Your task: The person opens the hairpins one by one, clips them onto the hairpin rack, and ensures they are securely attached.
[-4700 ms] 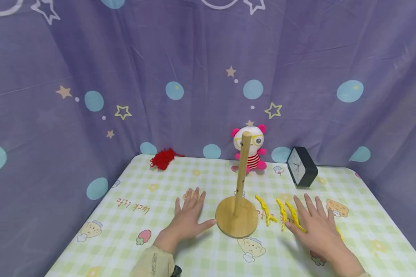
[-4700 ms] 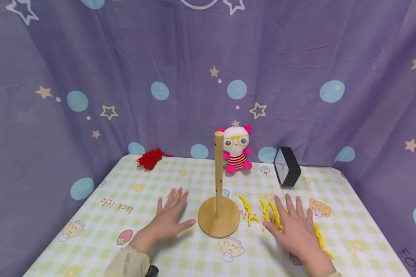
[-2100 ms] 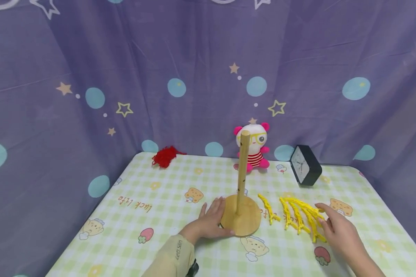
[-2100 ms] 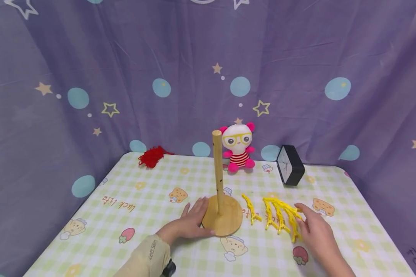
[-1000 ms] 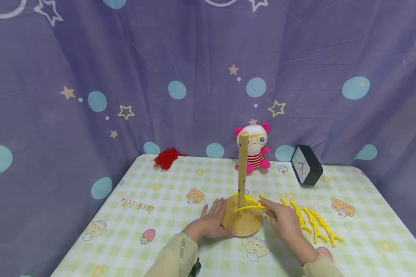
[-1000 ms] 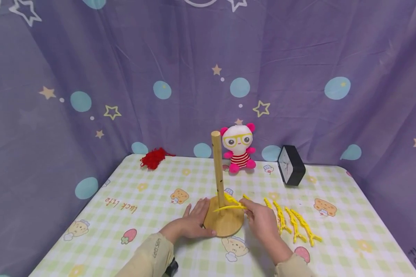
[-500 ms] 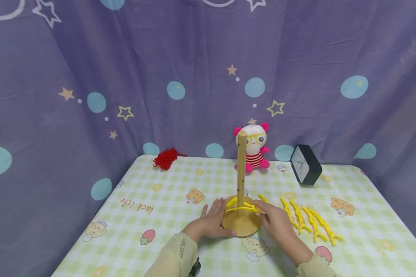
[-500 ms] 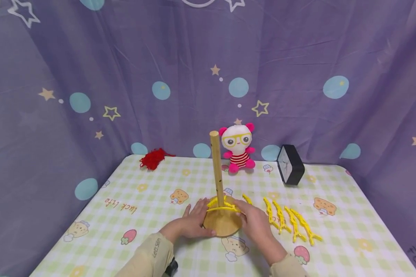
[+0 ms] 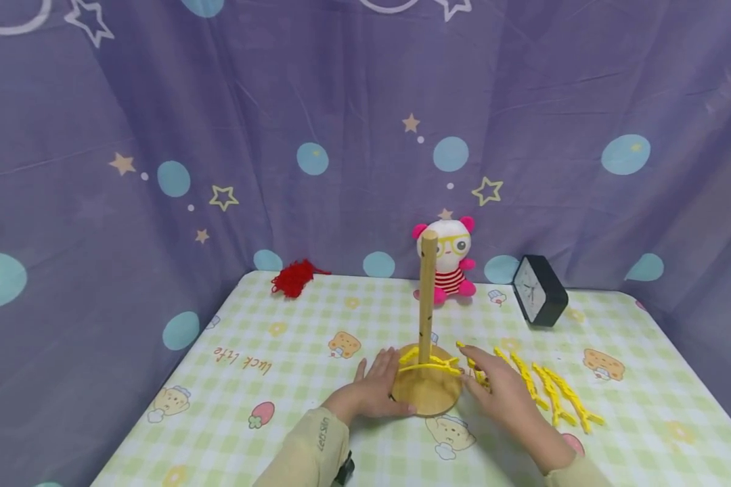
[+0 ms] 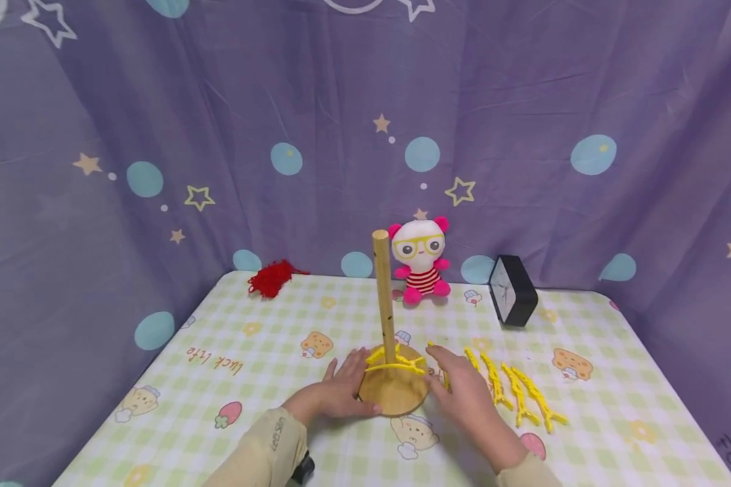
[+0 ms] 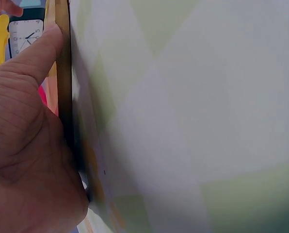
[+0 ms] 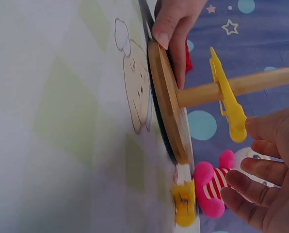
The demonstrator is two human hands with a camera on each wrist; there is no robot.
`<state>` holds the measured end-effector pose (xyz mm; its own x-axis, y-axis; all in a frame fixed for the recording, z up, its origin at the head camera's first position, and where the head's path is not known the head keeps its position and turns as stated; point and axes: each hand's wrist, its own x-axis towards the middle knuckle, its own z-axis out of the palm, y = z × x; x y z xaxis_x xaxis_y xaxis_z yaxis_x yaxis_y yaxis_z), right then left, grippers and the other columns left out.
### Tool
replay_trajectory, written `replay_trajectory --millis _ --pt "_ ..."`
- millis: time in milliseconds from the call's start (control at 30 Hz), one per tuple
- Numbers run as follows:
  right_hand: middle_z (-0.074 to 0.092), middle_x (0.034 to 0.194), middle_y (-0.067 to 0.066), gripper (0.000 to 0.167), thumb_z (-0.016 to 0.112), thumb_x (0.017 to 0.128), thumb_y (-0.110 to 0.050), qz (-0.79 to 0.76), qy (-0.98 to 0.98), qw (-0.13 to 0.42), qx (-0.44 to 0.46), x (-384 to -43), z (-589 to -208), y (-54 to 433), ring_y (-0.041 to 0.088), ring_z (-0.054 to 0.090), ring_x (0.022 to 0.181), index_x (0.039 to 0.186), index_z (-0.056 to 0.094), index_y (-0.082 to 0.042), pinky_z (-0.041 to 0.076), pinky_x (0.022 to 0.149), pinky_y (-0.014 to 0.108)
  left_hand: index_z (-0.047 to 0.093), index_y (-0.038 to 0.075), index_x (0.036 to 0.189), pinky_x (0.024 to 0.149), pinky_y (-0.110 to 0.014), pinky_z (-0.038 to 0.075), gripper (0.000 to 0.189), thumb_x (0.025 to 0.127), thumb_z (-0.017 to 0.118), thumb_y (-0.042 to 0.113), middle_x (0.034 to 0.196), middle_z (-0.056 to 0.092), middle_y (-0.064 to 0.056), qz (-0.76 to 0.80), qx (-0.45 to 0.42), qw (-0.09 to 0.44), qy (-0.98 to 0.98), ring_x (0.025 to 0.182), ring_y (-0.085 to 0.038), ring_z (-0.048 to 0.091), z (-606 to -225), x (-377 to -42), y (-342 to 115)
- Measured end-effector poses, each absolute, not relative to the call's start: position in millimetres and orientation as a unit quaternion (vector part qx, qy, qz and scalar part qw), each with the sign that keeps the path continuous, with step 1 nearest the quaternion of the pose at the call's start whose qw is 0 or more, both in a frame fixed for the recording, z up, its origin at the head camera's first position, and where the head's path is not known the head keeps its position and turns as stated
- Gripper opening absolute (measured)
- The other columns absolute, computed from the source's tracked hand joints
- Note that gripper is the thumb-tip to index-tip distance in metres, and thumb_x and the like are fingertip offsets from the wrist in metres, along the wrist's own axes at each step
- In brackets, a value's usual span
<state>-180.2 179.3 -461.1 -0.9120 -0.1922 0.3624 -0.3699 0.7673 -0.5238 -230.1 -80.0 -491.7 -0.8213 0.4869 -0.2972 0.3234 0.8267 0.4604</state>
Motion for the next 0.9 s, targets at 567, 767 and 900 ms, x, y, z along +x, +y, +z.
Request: replay_trajectory --millis 567,767,900 --pt "0.054 0.138 0.019 0.038 0.07 0.09 -0.02 0.259 -0.956 0.099 0.094 -151 -456 244 0.041 0.054 0.117 0.126 0.065 -0.009 0.05 0.085 0.055 0.001 0.01 0.157 0.116 -0.049 -0.011 0.113 0.082 0.061 0.068 0.164 -0.005 -0.007 0.19 0.224 0.204 0.934 0.148 -0.019 -0.011 -486 -227 -80" --pt "0.056 0.135 0.022 0.044 0.07 0.09 -0.026 0.227 -0.969 0.07 0.06 -143 -456 265 0.045 0.052 0.116 0.129 0.062 -0.006 0.045 0.086 0.063 0.0 0.011 0.157 0.116 -0.048 -0.012 0.114 0.081 0.061 0.069 0.164 -0.006 -0.005 0.188 0.22 0.202 0.936 0.148 -0.018 -0.013 -494 -231 -80" --pt "0.056 0.131 0.024 0.05 0.071 0.089 -0.032 0.216 -0.974 0.05 0.034 -137 -458 280 0.046 0.053 0.112 0.13 0.059 -0.005 0.045 0.083 0.063 -0.001 0.011 0.157 0.116 -0.047 -0.012 0.113 0.082 0.06 0.068 0.164 -0.007 -0.004 0.181 0.218 0.208 0.936 0.148 -0.017 -0.013 -491 -230 -80"
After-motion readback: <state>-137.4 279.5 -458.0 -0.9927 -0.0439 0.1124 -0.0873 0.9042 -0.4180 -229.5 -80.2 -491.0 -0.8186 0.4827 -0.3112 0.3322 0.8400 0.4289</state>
